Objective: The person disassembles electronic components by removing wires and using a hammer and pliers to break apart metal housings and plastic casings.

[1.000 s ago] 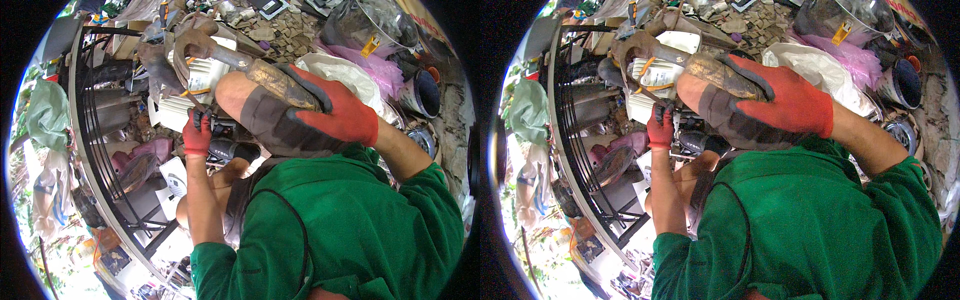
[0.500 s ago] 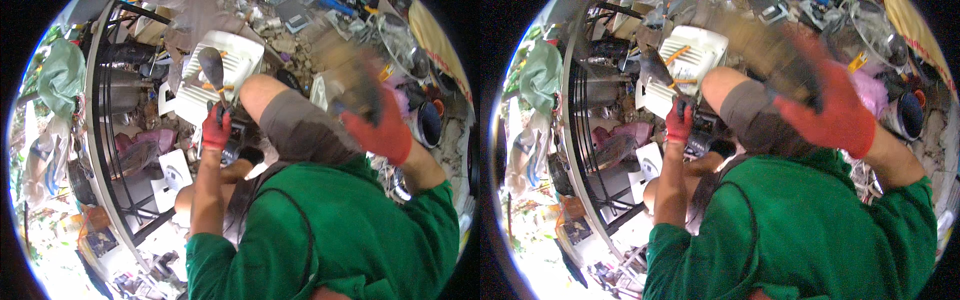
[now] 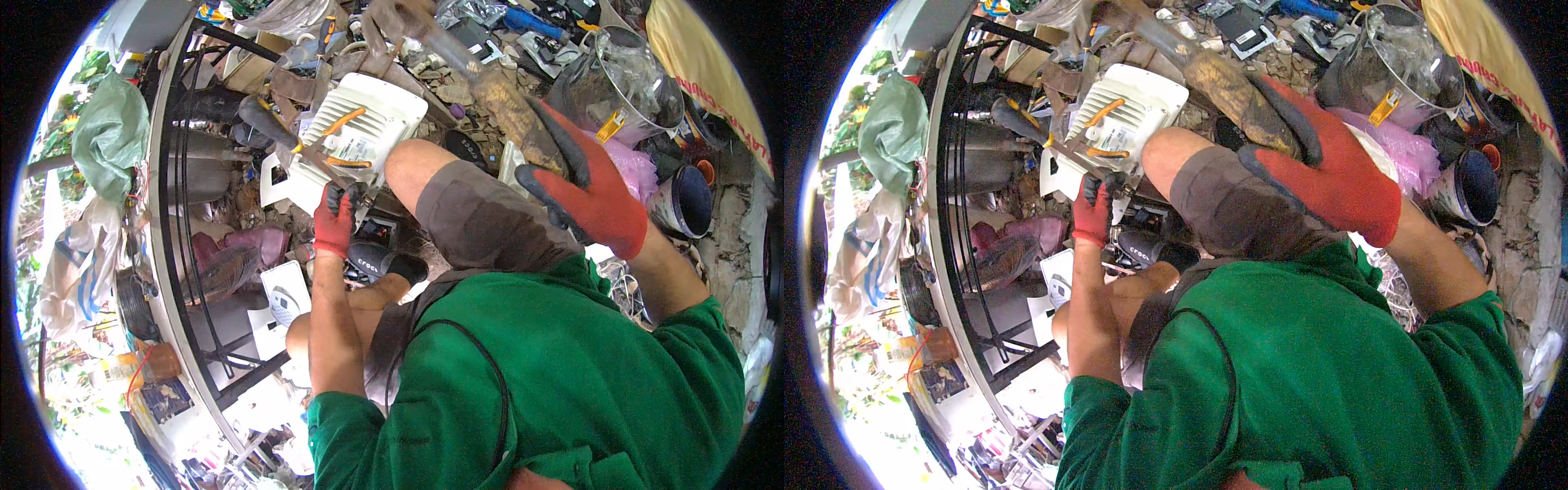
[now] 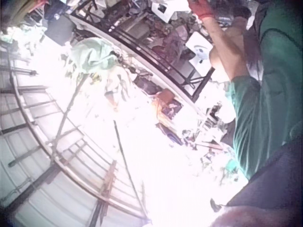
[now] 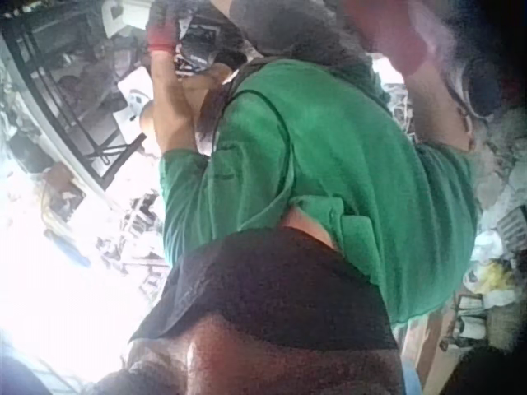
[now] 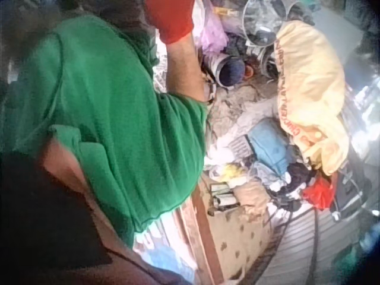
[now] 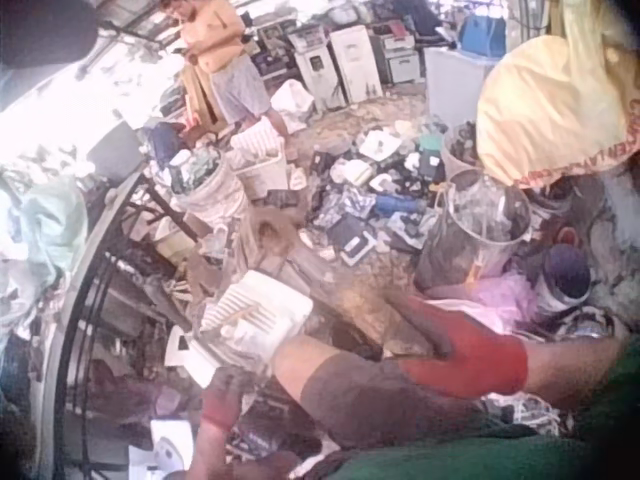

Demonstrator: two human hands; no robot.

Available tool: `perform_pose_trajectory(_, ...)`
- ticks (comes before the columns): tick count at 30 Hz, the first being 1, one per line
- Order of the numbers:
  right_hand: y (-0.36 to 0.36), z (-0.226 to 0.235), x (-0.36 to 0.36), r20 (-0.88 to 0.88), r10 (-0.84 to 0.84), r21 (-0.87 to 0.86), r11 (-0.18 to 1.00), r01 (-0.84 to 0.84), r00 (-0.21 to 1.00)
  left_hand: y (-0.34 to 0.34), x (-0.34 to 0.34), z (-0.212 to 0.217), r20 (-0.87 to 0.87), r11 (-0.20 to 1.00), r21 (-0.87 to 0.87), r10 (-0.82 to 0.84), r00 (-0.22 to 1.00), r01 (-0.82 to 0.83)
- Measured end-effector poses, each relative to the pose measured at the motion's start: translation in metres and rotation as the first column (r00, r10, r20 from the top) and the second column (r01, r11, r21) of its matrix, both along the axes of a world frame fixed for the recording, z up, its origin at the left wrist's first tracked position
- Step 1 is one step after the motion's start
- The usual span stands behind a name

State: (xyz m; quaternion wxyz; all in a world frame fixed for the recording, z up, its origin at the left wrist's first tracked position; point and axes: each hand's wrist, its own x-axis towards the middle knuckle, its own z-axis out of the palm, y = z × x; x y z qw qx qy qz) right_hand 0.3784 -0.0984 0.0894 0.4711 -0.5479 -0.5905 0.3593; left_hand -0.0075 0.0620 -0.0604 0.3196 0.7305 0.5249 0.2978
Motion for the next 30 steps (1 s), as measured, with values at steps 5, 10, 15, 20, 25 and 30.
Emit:
perform_pose_trajectory(5, -0.015, -0.025, -0.005, -0.029, 0.013, -0.102, 0.995, -0.016, 1.0, 0.001, 0.0, -0.002, -0.047, 1.0, 0.023, -0.004, 0.999, 0.005)
perform_pose_trajectory(10, -0.015, -0.025, -0.001, -0.016, 0.077, -0.13, 0.988, -0.079, 0.997, 0.005, -0.009, -0.008, -0.099, 0.999, 0.028, -0.041, 0.994, 0.044)
perform_pose_trajectory(15, -0.009, -0.03, 0.001, -0.031, 0.124, -0.116, 0.985, -0.127, 0.992, 0.003, 0.002, 0.008, -0.212, 0.995, 0.015, -0.092, 0.973, 0.098)
perform_pose_trajectory(20, -0.005, -0.033, -0.001, 0.035, 0.12, -0.077, 0.99, -0.117, 0.992, 0.0, 0.003, 0.003, -0.352, 0.987, 0.049, -0.128, 0.927, 0.154)
perform_pose_trajectory(25, 0.005, -0.028, -0.004, 0.025, 0.162, -0.015, 0.987, -0.161, 0.987, 0.004, -0.012, -0.015, -0.066, 1.0, 0.018, 0.017, 0.998, -0.016)
perform_pose_trajectory(30, 0.004, -0.023, -0.006, 0.004, 0.189, -0.101, 0.977, -0.188, 0.982, 0.006, -0.015, -0.02, -0.033, 1.0, 0.023, 0.006, 0.999, -0.006)
